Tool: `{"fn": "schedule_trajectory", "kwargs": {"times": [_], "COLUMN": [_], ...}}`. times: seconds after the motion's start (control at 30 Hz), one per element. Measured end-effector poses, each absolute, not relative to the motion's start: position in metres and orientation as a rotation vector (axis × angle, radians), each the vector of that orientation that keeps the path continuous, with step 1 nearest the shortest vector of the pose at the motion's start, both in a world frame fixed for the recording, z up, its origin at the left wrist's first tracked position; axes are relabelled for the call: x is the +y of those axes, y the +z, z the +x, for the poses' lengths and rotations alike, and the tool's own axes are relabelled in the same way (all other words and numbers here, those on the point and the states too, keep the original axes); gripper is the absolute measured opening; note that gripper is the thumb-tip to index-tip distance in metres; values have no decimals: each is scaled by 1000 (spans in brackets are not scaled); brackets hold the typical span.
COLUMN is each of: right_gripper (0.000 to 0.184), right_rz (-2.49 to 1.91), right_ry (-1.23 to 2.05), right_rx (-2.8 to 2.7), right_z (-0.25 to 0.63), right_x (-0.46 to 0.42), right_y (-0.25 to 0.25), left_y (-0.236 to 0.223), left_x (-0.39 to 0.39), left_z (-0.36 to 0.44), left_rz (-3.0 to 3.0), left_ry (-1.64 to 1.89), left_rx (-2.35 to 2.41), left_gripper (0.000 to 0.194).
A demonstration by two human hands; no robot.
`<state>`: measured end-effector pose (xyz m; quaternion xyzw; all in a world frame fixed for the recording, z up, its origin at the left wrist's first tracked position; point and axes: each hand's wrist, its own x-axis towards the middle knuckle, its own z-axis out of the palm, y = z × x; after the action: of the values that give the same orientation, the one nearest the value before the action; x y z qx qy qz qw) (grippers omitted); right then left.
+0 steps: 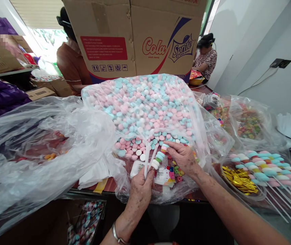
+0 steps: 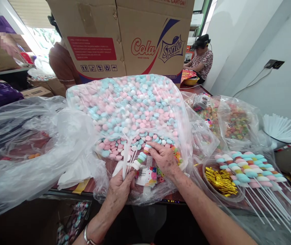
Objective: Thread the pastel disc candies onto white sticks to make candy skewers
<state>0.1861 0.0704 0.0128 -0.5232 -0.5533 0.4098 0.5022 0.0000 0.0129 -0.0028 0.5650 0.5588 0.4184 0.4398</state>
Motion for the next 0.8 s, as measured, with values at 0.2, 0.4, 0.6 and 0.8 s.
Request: {"fn": "schedule_trajectory", "kwargs": {"times": [0.2, 0.4, 0.6, 0.8], "right_gripper": [30, 36, 36, 38], "right_rz": [-1196, -1115, -1121, -1103], "right_ry": [628, 362, 394, 481], "right_rx": [-1648, -1839, -1853, -1926], "right_z": [187, 185, 182, 184], "right_x": [65, 62, 60, 59], "right_y": [19, 12, 6, 8], "left_y": [-2, 5, 2, -5], "left_x": [13, 13, 13, 16], "left_z": [0, 1, 0, -1], "left_rz": [1378, 1352, 1330, 1224], "left_ry": [1071, 1070, 1062, 1105], "left_rx": [1392, 1401, 1380, 1369], "left_gripper": [30, 26, 33, 36]}}
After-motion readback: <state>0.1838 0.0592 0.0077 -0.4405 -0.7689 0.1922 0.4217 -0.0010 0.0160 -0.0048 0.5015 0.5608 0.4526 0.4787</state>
